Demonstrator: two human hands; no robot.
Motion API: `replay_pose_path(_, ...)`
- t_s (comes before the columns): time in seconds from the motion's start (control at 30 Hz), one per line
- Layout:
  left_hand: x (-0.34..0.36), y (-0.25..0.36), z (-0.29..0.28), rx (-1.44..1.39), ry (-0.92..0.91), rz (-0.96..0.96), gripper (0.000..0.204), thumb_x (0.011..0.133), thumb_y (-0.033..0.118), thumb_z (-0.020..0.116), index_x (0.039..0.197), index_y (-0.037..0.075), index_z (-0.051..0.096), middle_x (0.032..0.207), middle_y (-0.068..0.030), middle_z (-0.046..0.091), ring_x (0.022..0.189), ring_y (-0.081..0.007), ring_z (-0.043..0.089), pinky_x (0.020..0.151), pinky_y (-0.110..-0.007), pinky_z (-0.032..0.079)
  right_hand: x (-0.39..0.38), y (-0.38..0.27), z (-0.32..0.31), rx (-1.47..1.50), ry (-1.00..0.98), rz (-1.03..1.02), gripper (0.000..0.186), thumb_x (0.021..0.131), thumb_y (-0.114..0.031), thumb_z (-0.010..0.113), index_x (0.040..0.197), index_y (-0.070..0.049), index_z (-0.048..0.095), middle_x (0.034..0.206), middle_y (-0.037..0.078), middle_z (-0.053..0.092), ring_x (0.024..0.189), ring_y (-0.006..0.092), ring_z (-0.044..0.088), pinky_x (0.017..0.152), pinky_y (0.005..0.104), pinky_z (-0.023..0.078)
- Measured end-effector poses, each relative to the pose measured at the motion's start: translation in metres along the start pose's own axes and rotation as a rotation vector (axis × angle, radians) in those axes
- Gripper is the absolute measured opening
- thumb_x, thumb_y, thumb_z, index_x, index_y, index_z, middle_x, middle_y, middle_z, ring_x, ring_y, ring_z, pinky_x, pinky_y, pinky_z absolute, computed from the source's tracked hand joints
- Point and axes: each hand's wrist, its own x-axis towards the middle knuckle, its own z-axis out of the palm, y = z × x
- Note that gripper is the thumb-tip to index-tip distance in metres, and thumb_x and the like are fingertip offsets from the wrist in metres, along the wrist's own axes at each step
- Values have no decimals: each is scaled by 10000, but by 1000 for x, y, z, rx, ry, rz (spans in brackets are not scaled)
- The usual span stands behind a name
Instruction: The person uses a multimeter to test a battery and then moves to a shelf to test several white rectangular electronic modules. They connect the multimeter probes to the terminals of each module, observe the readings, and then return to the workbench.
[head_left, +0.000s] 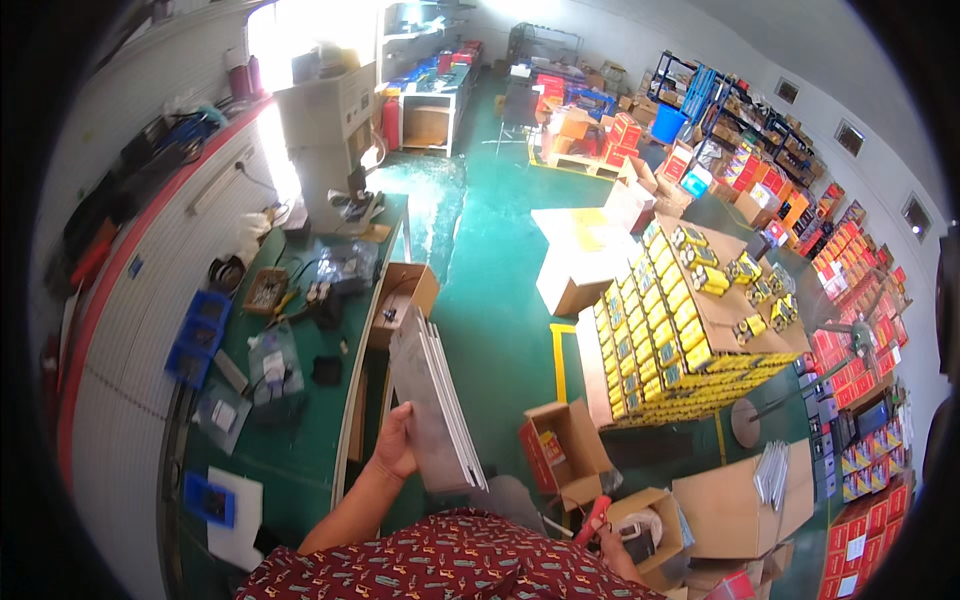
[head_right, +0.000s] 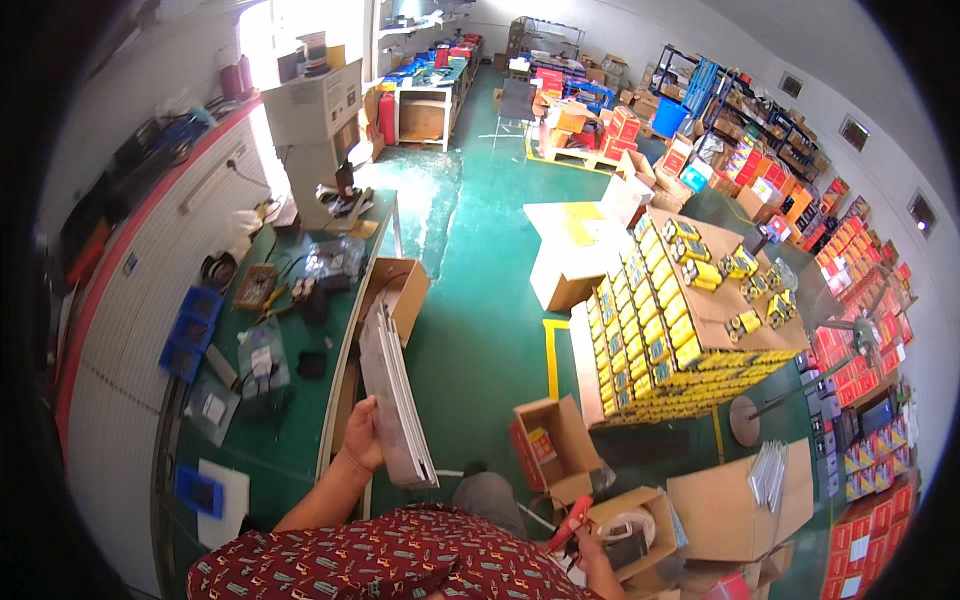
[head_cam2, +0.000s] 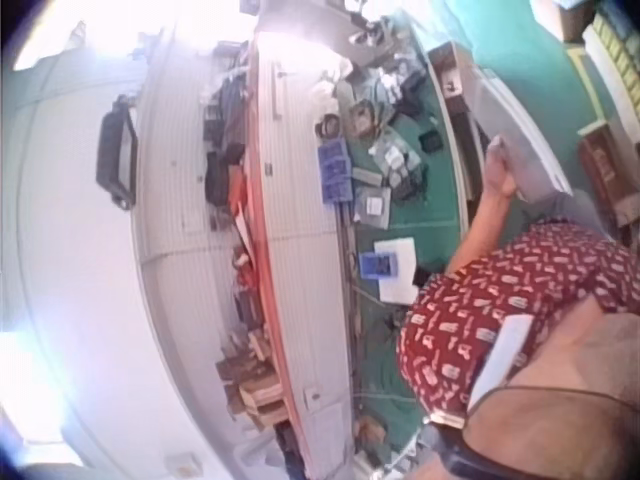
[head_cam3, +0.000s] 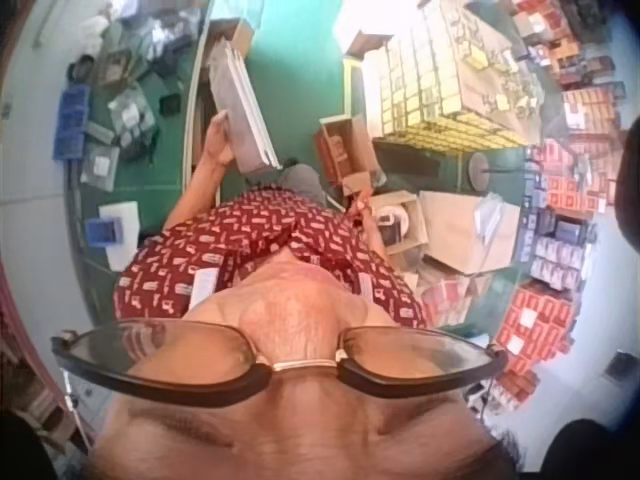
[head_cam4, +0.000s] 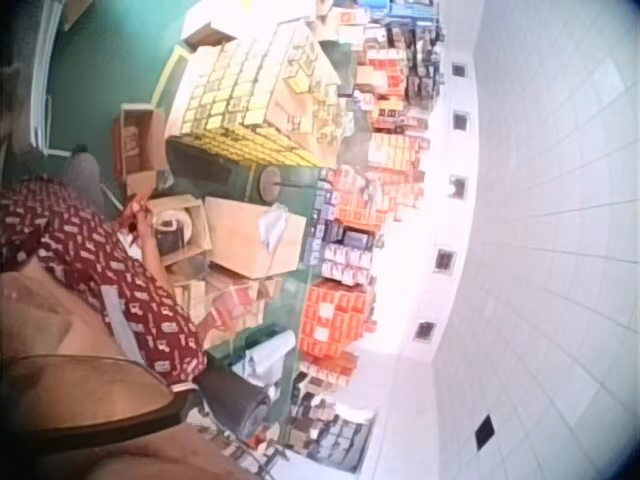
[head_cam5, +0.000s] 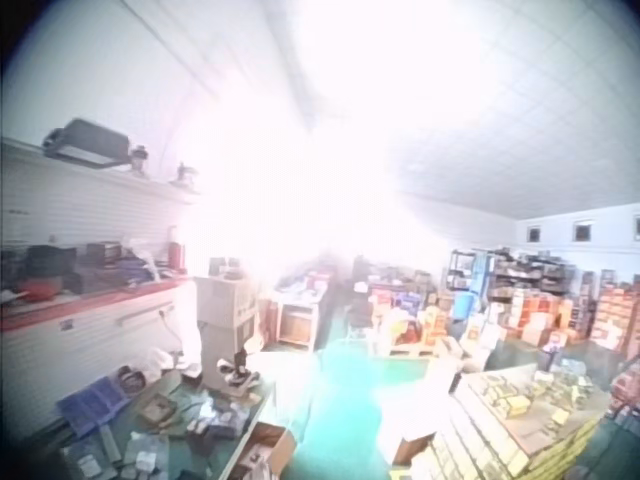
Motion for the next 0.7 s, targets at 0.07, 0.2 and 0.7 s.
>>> replay_pose_path(0.07,58,11,-2,10,18,-12,484,979,354,595,1352,45,583,1270,-157,684,1148,-317,673,1031,-505,514,44,-4,7,84,-50,-21,241,897,-317,777,894,-168,587,659,-23,562,430,126,478,343,279,324)
replay_pose_path(0.2,170,44,-20,54,41,-25,509,986,366,581,1375,37,559,1280,-145,678,1147,-308,670,1047,-480,504,103,-88,61,15,30,144,291,863,-360,812,883,-148,614,714,18,623,522,194,576,405,332,399)
replay_pose_path(0.7,563,211,-15,70,73,114,588,963,381,580,1430,35,490,1344,-156,627,1229,-330,607,1112,-511,438,400,-543,317,72,-222,-196,315,803,-364,863,866,-143,647,680,-9,612,464,130,496,415,275,350)
